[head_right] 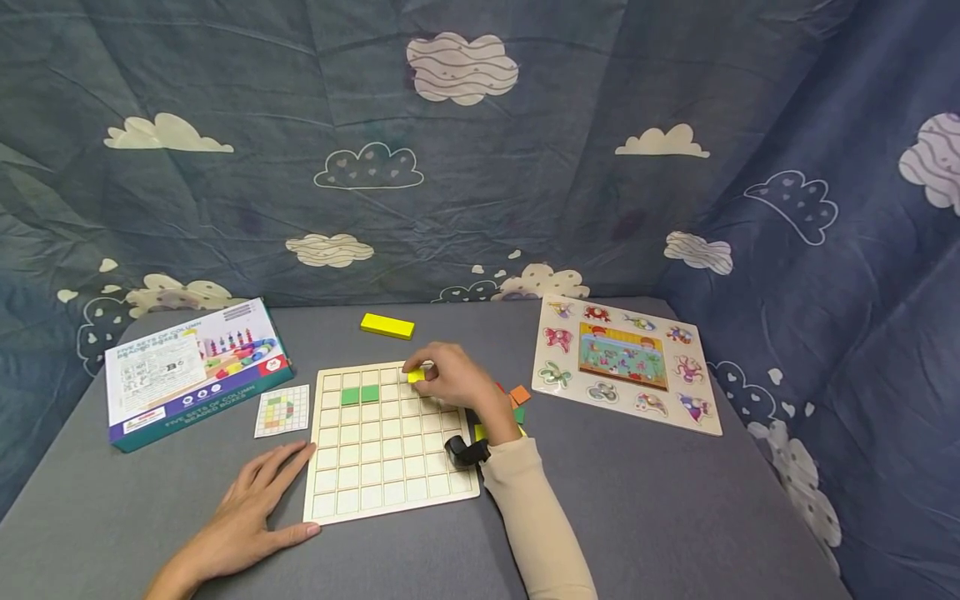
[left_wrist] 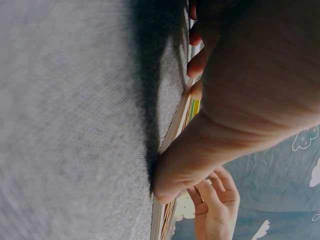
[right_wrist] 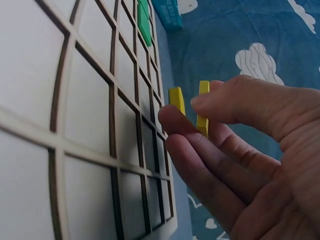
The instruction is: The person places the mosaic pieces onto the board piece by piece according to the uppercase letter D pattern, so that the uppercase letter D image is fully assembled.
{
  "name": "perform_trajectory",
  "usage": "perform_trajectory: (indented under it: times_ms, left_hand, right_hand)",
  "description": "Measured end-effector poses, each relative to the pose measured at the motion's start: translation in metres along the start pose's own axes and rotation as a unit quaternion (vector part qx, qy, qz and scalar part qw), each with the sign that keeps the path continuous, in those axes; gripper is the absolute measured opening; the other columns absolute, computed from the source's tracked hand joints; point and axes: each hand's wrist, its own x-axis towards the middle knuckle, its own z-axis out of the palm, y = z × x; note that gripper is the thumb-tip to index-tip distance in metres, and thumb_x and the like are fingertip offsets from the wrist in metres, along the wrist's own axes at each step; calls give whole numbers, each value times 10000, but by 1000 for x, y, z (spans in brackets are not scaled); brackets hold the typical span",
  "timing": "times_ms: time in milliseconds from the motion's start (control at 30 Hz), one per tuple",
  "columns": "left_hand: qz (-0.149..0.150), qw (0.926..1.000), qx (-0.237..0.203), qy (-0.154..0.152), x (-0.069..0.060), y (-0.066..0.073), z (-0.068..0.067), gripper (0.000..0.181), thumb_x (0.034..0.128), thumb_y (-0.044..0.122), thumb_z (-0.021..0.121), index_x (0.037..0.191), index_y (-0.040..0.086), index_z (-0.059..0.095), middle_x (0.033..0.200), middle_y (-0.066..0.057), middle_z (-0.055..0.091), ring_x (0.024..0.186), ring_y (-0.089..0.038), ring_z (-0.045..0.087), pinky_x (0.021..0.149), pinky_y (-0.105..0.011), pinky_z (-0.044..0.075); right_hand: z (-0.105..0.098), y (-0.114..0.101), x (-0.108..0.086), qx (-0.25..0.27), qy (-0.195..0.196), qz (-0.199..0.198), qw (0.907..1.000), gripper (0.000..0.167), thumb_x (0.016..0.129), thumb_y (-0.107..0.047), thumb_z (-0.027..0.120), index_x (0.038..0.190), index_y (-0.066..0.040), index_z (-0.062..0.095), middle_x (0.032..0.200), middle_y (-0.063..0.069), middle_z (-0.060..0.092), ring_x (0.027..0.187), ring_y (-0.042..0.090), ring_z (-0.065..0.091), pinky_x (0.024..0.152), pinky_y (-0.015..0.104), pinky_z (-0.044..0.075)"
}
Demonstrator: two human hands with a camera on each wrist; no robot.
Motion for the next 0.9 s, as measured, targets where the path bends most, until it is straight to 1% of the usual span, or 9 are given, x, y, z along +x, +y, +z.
perform_trajectory:
  times_ms: [167, 267, 333, 400, 533, 567, 700, 900]
  left_hand:
    - [27, 10000, 41, 30, 0, 1, -2, 928, 813, 589, 753, 1561, 187, 377, 1571, -71, 378, 1367, -391, 326, 997, -689, 313]
    - [-35, 10000, 38, -38, 0, 1, -2, 930, 814, 598, 746, 1565, 198, 369, 1575, -62, 367, 1372, -385, 318, 1005, -685, 306]
    - [-78, 9999, 47, -83, 0, 0, -1, 933, 813, 609, 741, 1567, 206, 366, 1577, -55, 362, 1374, -381, 315, 1007, -684, 308]
    - [-118, 9998, 54, -124, 0, 0, -1, 936, 812, 619, 736, 1569, 215, 362, 1579, -50, 358, 1376, -378, 312, 1008, -684, 308]
    - [-127, 9998, 81, -115, 1, 0, 0, 935, 810, 626, 734, 1567, 217, 366, 1576, -48, 360, 1372, -378, 317, 1002, -687, 316]
    - [-125, 9998, 84, -110, 1, 0, 0, 934, 811, 625, 734, 1567, 218, 366, 1575, -47, 360, 1371, -377, 318, 1002, -686, 317]
    - [-109, 9999, 76, -90, 0, 1, -1, 930, 815, 619, 734, 1566, 213, 367, 1575, -47, 357, 1370, -377, 315, 1000, -683, 317]
    - [-76, 9999, 114, -36, 0, 1, -1, 932, 811, 606, 746, 1564, 204, 372, 1573, -54, 364, 1364, -375, 323, 995, -680, 324]
  right_hand:
    - [5, -8, 4, -10, -26, 70, 10000, 272, 881, -18, 688, 1146, -68, 728, 1127, 81, 661, 870, 128, 683, 786, 246, 545]
    - [10, -13, 6, -6, -45, 173, 9998, 271, 890, -22, 683, 1153, -84, 716, 1140, 63, 664, 831, 86, 645, 768, 236, 527]
    - [13, -16, 8, -17, -75, 206, 9998, 252, 901, -38, 694, 1145, -99, 712, 1104, 57, 672, 788, 82, 613, 747, 236, 511]
    - [16, -18, 10, -15, -114, 230, 9997, 222, 909, -61, 708, 1126, -108, 715, 1077, 42, 687, 793, 75, 621, 743, 229, 511]
    - [21, -20, 13, -86, -179, 103, 9998, 153, 903, -110, 751, 1054, -106, 733, 1003, 34, 720, 848, 100, 670, 758, 228, 530]
    - [22, -19, 14, -129, -192, 78, 9997, 134, 902, -115, 754, 1034, -106, 738, 1006, 25, 725, 874, 105, 681, 765, 226, 537]
    - [25, -18, 16, -352, -224, 28, 9991, 90, 895, -110, 762, 984, -105, 749, 960, 18, 732, 863, 123, 681, 763, 238, 537]
    - [28, -18, 18, -559, -257, 138, 9980, 75, 890, -96, 758, 960, -121, 761, 935, 1, 740, 836, 104, 666, 757, 240, 530]
